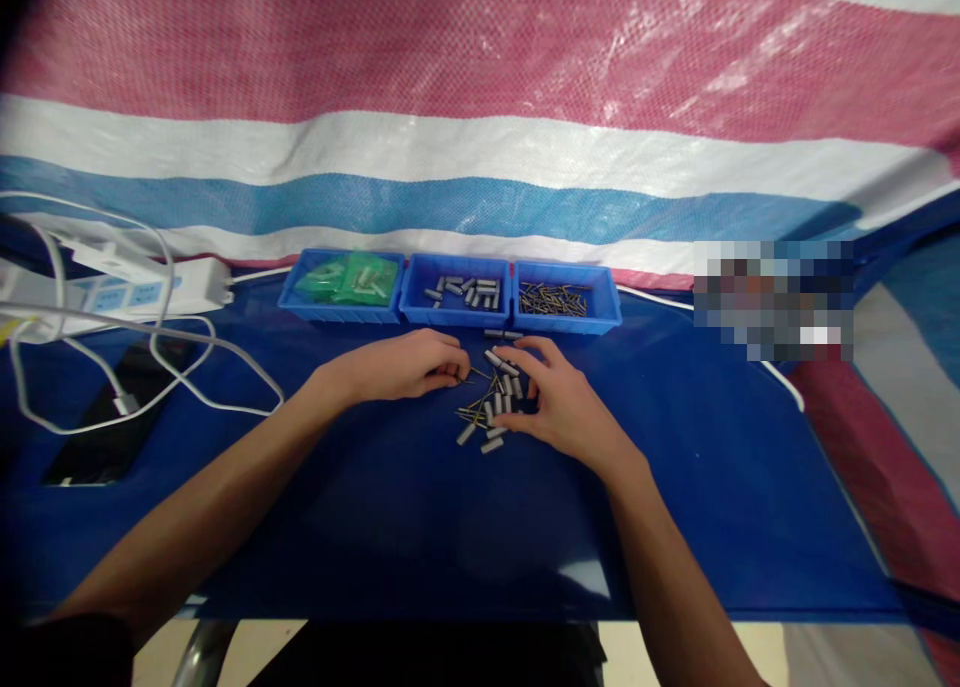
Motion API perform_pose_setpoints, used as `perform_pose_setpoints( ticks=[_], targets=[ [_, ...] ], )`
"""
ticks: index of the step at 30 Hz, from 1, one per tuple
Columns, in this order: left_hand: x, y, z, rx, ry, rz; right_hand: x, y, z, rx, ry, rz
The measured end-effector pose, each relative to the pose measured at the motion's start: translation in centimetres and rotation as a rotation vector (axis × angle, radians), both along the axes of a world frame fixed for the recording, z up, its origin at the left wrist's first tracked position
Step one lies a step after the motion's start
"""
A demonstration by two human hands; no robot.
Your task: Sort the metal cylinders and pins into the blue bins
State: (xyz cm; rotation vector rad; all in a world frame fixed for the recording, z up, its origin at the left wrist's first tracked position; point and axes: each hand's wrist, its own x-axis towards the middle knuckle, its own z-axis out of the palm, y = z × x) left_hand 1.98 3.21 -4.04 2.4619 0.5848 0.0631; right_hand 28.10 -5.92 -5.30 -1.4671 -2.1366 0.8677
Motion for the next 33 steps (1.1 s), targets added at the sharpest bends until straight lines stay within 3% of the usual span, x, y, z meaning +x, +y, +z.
perform_pose_setpoints(
  ticks=[8, 12, 16, 23, 25, 30, 33],
  targets=[
    [-0.4, 0.1, -0.1, -0.011, -0.011, 0.039, -0.2, 2.0, 1.3, 0.110, -0.028, 0.054],
    [-0.5, 0.4, -0.5, -0.023, -0.069, 0.038, -0.8, 3.7, 2.0, 0.205, 0.060, 0.003],
    [-0.5, 0.5, -0.6, -0.033, -0.198, 0.063, -1.8, 3.8, 0.8, 0.258, 0.235, -0.173],
    [0.2, 0.0, 0.4, -0.196, -0.474, 0.346, -1.6, 2.3, -1.6, 0.202, 0.430, -0.348],
    [0.4, -0.2, 0.5, -0.296, -0.557, 0.417, -1.5, 2.2, -1.6, 0.188, 0.453, -0.354],
    [0.8, -0.3, 0.5, -0.735, -0.680, 0.546, -2.0, 2.2, -1.5, 0.127, 0.526, -0.312],
    [1.0, -0.4, 0.5, -0.844, -0.693, 0.619, -2.5, 1.9, -1.4, 0.065, 0.581, -0.253]
  ],
)
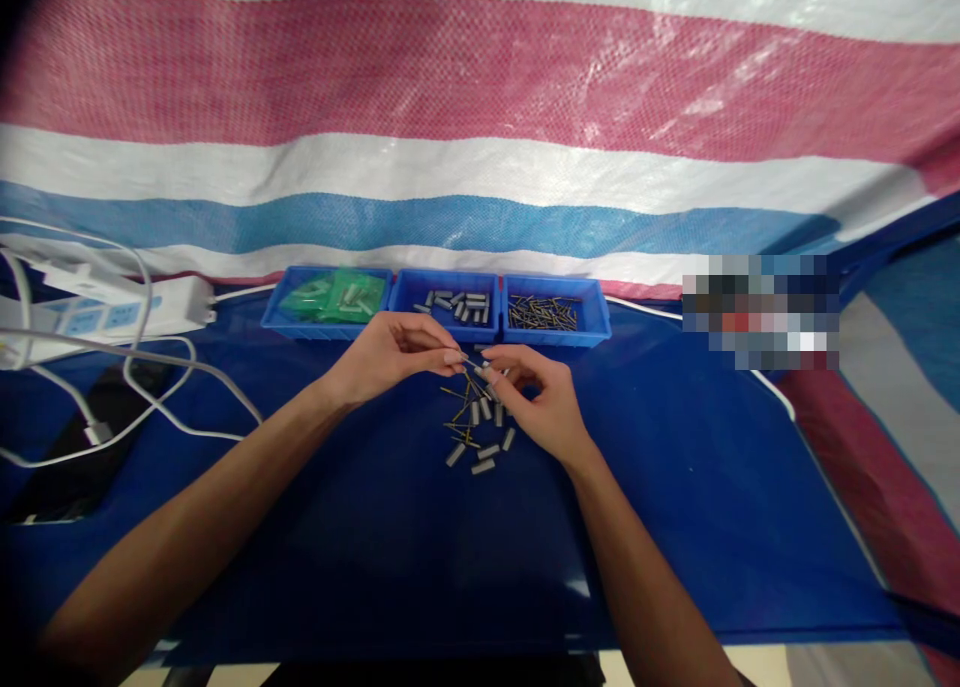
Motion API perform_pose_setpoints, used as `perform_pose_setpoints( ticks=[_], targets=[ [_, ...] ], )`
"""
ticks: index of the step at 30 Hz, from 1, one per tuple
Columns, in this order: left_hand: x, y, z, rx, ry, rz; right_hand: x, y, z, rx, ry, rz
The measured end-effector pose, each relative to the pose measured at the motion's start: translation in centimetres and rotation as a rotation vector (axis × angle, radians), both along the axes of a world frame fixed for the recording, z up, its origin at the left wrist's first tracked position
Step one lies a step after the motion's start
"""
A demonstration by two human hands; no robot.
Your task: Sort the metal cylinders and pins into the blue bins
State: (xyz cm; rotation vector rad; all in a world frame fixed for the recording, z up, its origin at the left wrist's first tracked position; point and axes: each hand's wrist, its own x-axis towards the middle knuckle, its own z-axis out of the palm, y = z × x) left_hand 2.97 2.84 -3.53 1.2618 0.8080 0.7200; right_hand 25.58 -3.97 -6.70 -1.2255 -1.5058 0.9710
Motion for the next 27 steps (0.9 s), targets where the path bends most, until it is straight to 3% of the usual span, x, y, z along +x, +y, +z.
perform_pose_setpoints(
  ticks=[5, 17, 21, 27],
  targets=[
    [0.5, -0.3, -0.4, -0.023, 0.003, 0.039, -0.6, -0.3, 0.3, -0.052, 0.121, 0.028],
    [0.5, -0.4, -0.1, 0.121, 0.169, -0.098, -0.7, 0.2, 0.6, -0.129, 0.255, -0.052],
    [0.6, -0.7, -0.3, 0.152, 0.162, -0.091, -0.6, 0.3, 0.5, -0.162, 0.258, -0.034],
    [0.7, -0.9, -1.0, 0.331, 0.221, -0.066, -0.4, 0.5, 0.0, -0.189, 0.273, -0.025]
  ],
)
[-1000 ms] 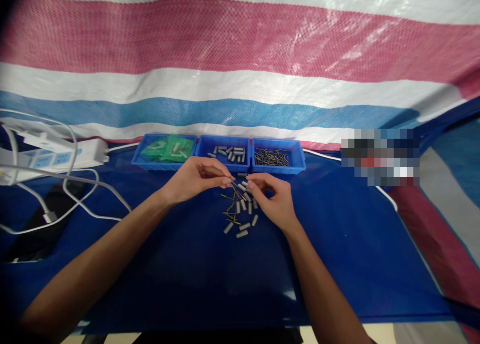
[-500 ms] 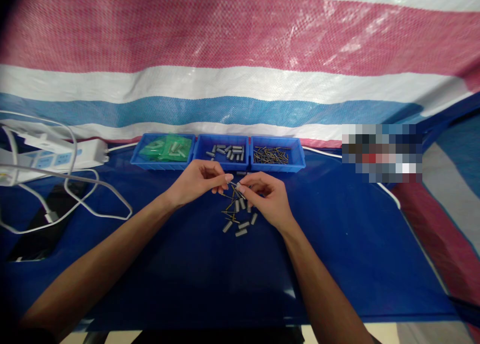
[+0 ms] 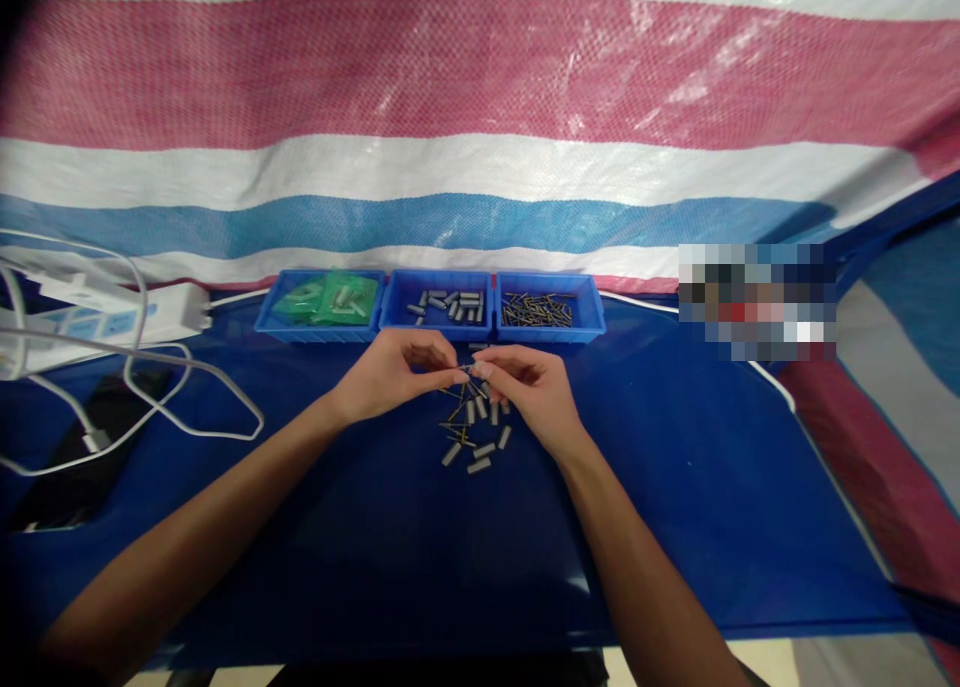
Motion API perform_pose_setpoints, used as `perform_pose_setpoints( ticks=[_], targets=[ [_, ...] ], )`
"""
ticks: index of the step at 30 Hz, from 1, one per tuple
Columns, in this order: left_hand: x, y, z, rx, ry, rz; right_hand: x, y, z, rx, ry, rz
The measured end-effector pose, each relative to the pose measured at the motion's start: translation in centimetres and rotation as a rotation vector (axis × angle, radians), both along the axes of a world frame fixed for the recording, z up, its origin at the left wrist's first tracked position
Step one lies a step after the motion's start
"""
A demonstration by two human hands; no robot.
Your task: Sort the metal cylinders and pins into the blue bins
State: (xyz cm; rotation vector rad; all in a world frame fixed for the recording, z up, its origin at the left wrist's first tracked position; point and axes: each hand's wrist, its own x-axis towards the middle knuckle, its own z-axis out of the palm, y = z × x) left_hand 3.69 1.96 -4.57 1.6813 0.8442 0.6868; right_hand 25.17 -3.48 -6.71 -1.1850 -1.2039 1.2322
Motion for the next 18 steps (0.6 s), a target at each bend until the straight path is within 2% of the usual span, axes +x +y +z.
perform_pose_setpoints(
  ticks=[4, 8, 11, 18],
  targets=[
    [-0.5, 0.6, -0.2, 0.214, 0.173, -0.027, 0.4, 0.2, 0.2, 0.075, -0.070, -0.159],
    [-1.2, 1.2, -0.5, 0.488, 0.340, -0.262, 0.9, 0.5, 0.4, 0.193, -0.142, -0.319],
    [-1.4, 1.3, -1.0, 0.590, 0.441, -0.328, 1.2, 0.7, 0.3, 0.212, -0.143, -0.312],
    [-1.6, 1.3, -1.4, 0.649, 0.535, -0.299, 1.0, 0.7, 0.2, 0.200, -0.173, -0.257]
  ],
)
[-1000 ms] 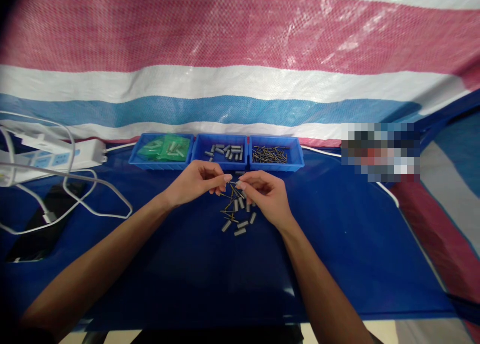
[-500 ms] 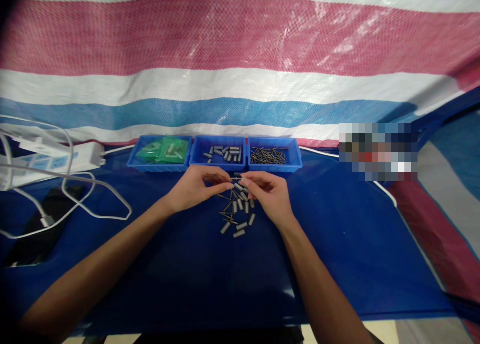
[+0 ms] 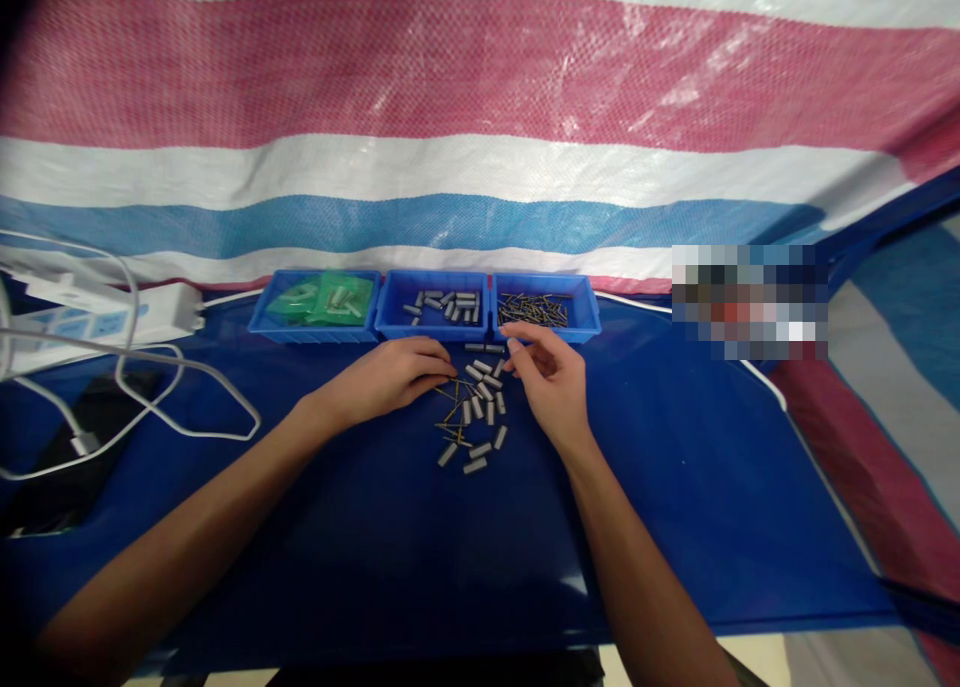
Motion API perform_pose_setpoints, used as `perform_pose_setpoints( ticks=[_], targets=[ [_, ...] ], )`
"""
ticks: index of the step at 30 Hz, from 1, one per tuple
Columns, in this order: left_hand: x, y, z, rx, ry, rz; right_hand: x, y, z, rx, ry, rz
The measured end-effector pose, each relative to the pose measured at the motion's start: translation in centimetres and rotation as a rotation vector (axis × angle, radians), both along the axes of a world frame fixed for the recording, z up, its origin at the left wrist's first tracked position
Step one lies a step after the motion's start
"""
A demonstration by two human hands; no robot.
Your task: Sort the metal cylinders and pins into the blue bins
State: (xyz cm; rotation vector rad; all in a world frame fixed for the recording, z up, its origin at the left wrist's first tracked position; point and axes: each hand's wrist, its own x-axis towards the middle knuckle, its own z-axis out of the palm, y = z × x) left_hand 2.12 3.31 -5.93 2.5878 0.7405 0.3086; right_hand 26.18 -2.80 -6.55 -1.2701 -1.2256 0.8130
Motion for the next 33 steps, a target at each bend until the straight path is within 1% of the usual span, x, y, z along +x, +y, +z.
perform_pose_setpoints(
  ticks=[6, 11, 15, 17, 20, 23, 27, 30, 33],
  targets=[
    [0.2, -0.2, 0.2, -0.001, 0.016, -0.003, -0.3, -0.1, 0.1, -0.024, 0.025, 0.029],
    [0.7, -0.7, 0.8, 0.025, 0.071, 0.035, -0.4, -0.1, 0.0, -0.036, 0.025, 0.036],
    [0.3, -0.5, 0.8, -0.016, 0.078, 0.052, -0.4, -0.1, 0.0, -0.035, 0.026, 0.049],
    [0.1, -0.2, 0.7, -0.059, 0.042, 0.042, -0.5, -0.1, 0.0, -0.040, 0.028, 0.058],
    [-0.1, 0.1, 0.7, -0.106, -0.065, 0.052, -0.5, -0.1, -0.2, -0.055, 0.039, 0.075],
    [-0.1, 0.0, 1.1, -0.110, -0.177, 0.089, -0.4, -0.2, -0.4, -0.066, 0.050, 0.104],
    [0.2, -0.5, 1.8, -0.124, -0.277, 0.132, -0.3, -0.5, -0.3, -0.095, 0.049, 0.162],
    [0.2, -0.7, 1.9, -0.163, -0.308, 0.144, -0.4, -0.8, -0.2, -0.099, 0.029, 0.236],
    [0.2, -0.7, 1.8, -0.182, -0.295, 0.147, -0.7, -1.0, -0.1, -0.088, -0.033, 0.285]
  ],
)
